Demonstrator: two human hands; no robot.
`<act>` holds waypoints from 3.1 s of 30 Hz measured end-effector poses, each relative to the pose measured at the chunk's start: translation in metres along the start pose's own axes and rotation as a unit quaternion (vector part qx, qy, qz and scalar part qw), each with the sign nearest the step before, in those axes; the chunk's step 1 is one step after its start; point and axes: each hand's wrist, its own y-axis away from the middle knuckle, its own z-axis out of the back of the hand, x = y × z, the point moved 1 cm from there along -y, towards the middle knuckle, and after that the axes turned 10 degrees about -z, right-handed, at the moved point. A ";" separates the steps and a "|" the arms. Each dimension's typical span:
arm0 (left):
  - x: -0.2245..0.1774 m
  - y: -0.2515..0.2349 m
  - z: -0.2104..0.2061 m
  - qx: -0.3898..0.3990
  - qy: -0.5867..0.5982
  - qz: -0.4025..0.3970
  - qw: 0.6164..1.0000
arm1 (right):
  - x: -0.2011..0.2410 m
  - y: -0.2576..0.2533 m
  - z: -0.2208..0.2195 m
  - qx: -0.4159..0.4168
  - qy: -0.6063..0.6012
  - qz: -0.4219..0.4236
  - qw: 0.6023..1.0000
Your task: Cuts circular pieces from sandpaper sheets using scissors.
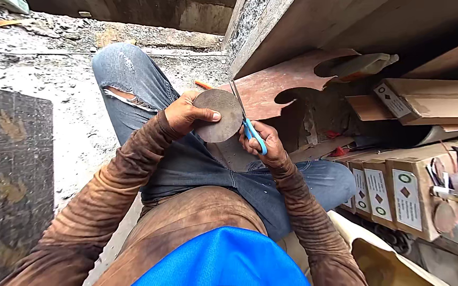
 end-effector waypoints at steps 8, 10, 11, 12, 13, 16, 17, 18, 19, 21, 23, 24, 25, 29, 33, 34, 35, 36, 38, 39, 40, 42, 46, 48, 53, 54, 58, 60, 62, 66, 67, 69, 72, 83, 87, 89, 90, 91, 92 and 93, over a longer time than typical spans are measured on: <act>0.002 -0.003 0.002 -0.062 -0.074 -0.046 0.994 | 0.030 -0.006 0.029 -0.045 0.025 -0.053 0.997; 0.007 -0.020 -0.006 -0.116 -0.058 -0.065 0.989 | 0.035 -0.007 0.033 -0.111 0.055 -0.010 0.992; 0.011 -0.029 -0.012 -0.132 -0.046 -0.066 0.988 | 0.036 -0.007 0.035 -0.144 0.063 0.010 0.988; 0.015 -0.037 -0.020 -0.136 -0.044 -0.061 0.988 | 0.037 -0.007 0.037 -0.173 0.071 0.030 0.982; 0.019 -0.044 -0.028 -0.127 -0.050 -0.054 0.989 | 0.037 -0.007 0.040 -0.196 0.075 0.047 0.977; 0.031 -0.059 -0.053 -0.086 -0.093 -0.013 0.992 | 0.033 -0.002 0.051 -0.249 0.029 0.083 0.964; 0.034 -0.064 -0.061 -0.082 -0.105 0.005 0.991 | 0.032 0.000 0.054 -0.262 0.003 0.087 0.961; 0.037 -0.070 -0.068 -0.078 -0.105 0.022 0.991 | 0.030 0.003 0.056 -0.273 -0.021 0.087 0.958; 0.040 -0.076 -0.074 -0.070 -0.100 0.035 0.992 | 0.030 0.005 0.059 -0.289 -0.037 0.088 0.953; 0.045 -0.088 -0.085 -0.034 -0.069 0.058 0.995 | 0.032 0.010 0.067 -0.325 -0.055 0.100 0.939; 0.040 -0.099 -0.094 0.024 -0.035 0.096 0.995 | 0.033 0.017 0.077 -0.341 -0.073 0.115 0.930; 0.036 -0.105 -0.096 0.057 -0.023 0.114 0.992 | 0.032 0.022 0.081 -0.340 -0.078 0.123 0.929; 0.034 -0.112 -0.093 0.091 -0.012 0.132 0.987 | 0.032 0.026 0.086 -0.337 -0.089 0.128 0.928; 0.052 -0.137 -0.069 0.160 0.028 0.163 0.973 | 0.023 0.035 0.102 -0.333 -0.149 0.141 0.920; 0.089 -0.132 -0.071 0.162 0.080 0.181 0.967 | 0.010 0.038 0.110 -0.344 -0.176 0.130 0.913; 0.094 -0.127 -0.076 0.161 0.097 0.195 0.963 | 0.006 0.039 0.111 -0.342 -0.175 0.120 0.915; 0.097 -0.123 -0.080 0.159 0.113 0.209 0.958 | 0.003 0.039 0.111 -0.338 -0.168 0.106 0.920; 0.098 -0.120 -0.081 0.161 0.133 0.222 0.953 | 0.002 0.037 0.111 -0.341 -0.154 0.093 0.923; 0.103 -0.119 -0.075 0.171 0.165 0.233 0.943 | 0.000 0.032 0.110 -0.372 -0.092 0.073 0.921; 0.105 -0.118 -0.071 0.172 0.176 0.231 0.941 | -0.002 0.029 0.110 -0.393 -0.047 0.066 0.916; 0.105 -0.117 -0.068 0.167 0.183 0.228 0.942 | -0.004 0.027 0.110 -0.406 -0.018 0.061 0.912; 0.100 -0.114 -0.064 0.140 0.194 0.222 0.945 | -0.006 0.022 0.110 -0.410 -0.030 0.058 0.910; 0.093 -0.113 -0.058 0.092 0.204 0.182 0.957 | 0.000 0.014 0.107 -0.431 -0.038 0.059 0.900; 0.093 -0.114 -0.052 0.085 0.183 0.148 0.968 | 0.003 0.010 0.103 -0.431 -0.026 0.056 0.900; 0.093 -0.115 -0.045 0.031 0.141 0.092 0.985 | 0.001 0.002 0.095 -0.418 0.017 0.056 0.906; 0.093 -0.115 -0.045 0.026 0.135 0.083 0.987 | 0.000 0.002 0.094 -0.422 0.021 0.061 0.904; 0.092 -0.116 -0.047 0.006 0.125 0.061 0.990 | 0.000 0.006 0.098 -0.459 0.059 0.078 0.883; 0.091 -0.116 -0.049 -0.022 0.119 0.063 0.991 | 0.003 0.010 0.101 -0.466 0.072 0.079 0.878; 0.090 -0.117 -0.051 -0.042 0.119 0.066 0.990 | 0.005 0.012 0.103 -0.458 0.062 0.089 0.882; 0.089 -0.120 -0.056 -0.054 0.095 0.055 0.993 | 0.002 0.012 0.099 -0.437 0.014 0.115 0.892; 0.089 -0.121 -0.057 -0.056 0.088 0.054 0.993 | 0.001 0.013 0.098 -0.431 -0.004 0.119 0.895; 0.090 -0.123 -0.058 -0.058 0.082 0.054 0.993 | 0.000 0.016 0.098 -0.416 -0.041 0.124 0.900; 0.093 -0.124 -0.062 -0.065 0.075 0.065 0.993 | -0.002 0.019 0.100 -0.422 -0.057 0.121 0.896; 0.098 -0.115 -0.067 -0.007 0.176 0.076 0.981 | 0.000 0.021 0.093 -0.358 -0.106 0.133 0.918; 0.096 -0.115 -0.068 -0.025 0.108 0.033 0.993 | -0.002 0.019 0.093 -0.356 -0.126 0.124 0.918; 0.094 -0.120 -0.065 -0.096 0.016 0.014 0.995 | -0.001 0.025 0.104 -0.382 -0.091 0.120 0.912; 0.093 -0.125 -0.061 -0.130 -0.009 0.006 0.991 | 0.000 0.029 0.112 -0.403 -0.071 0.121 0.905; 0.091 -0.130 -0.055 -0.160 -0.012 -0.001 0.987 | 0.001 0.033 0.121 -0.424 -0.051 0.125 0.896; 0.088 -0.133 -0.049 -0.181 -0.010 -0.004 0.983 | 0.002 0.037 0.129 -0.443 -0.028 0.131 0.886; 0.084 -0.135 -0.044 -0.196 -0.009 -0.004 0.981 | 0.003 0.039 0.135 -0.463 -0.005 0.140 0.875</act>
